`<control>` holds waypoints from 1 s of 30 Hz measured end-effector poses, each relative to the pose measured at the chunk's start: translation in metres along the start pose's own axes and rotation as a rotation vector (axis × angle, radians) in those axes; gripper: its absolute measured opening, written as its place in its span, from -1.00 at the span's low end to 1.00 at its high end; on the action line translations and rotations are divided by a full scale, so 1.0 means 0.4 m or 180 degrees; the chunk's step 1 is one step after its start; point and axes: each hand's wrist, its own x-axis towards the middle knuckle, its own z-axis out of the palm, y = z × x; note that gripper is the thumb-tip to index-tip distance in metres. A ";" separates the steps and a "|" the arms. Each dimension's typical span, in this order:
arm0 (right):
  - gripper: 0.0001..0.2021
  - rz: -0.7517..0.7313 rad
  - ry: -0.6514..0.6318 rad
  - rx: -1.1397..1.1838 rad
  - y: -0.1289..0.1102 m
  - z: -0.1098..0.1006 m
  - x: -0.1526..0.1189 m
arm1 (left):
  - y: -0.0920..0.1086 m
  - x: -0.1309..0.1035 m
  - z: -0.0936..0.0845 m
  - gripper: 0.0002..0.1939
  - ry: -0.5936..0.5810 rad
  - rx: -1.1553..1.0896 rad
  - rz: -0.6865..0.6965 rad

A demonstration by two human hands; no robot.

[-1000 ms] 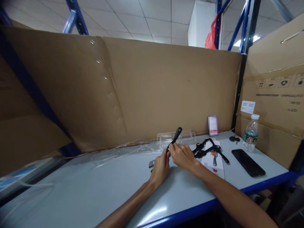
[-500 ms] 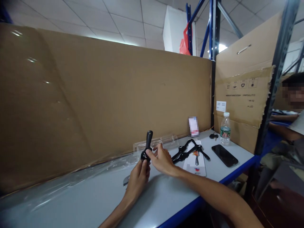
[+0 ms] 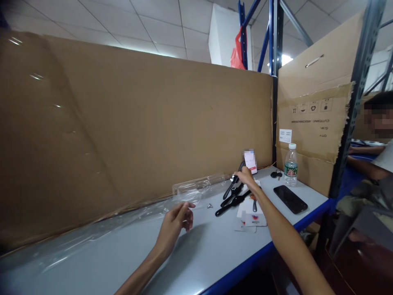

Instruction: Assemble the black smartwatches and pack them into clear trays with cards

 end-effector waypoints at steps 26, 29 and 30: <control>-0.77 -0.0457 -0.1608 -0.3211 -0.033 -0.012 -0.081 | -0.032 0.072 -0.100 -0.75 0.1441 0.1121 0.1200; -0.74 -0.0547 -0.1867 -0.3537 -0.047 0.016 -0.108 | -0.036 0.088 -0.115 -0.74 0.1567 0.0622 0.0912; -0.73 -0.0517 -0.1903 -0.3566 -0.051 0.021 -0.113 | -0.038 0.093 -0.119 -0.74 0.1595 0.0435 0.0801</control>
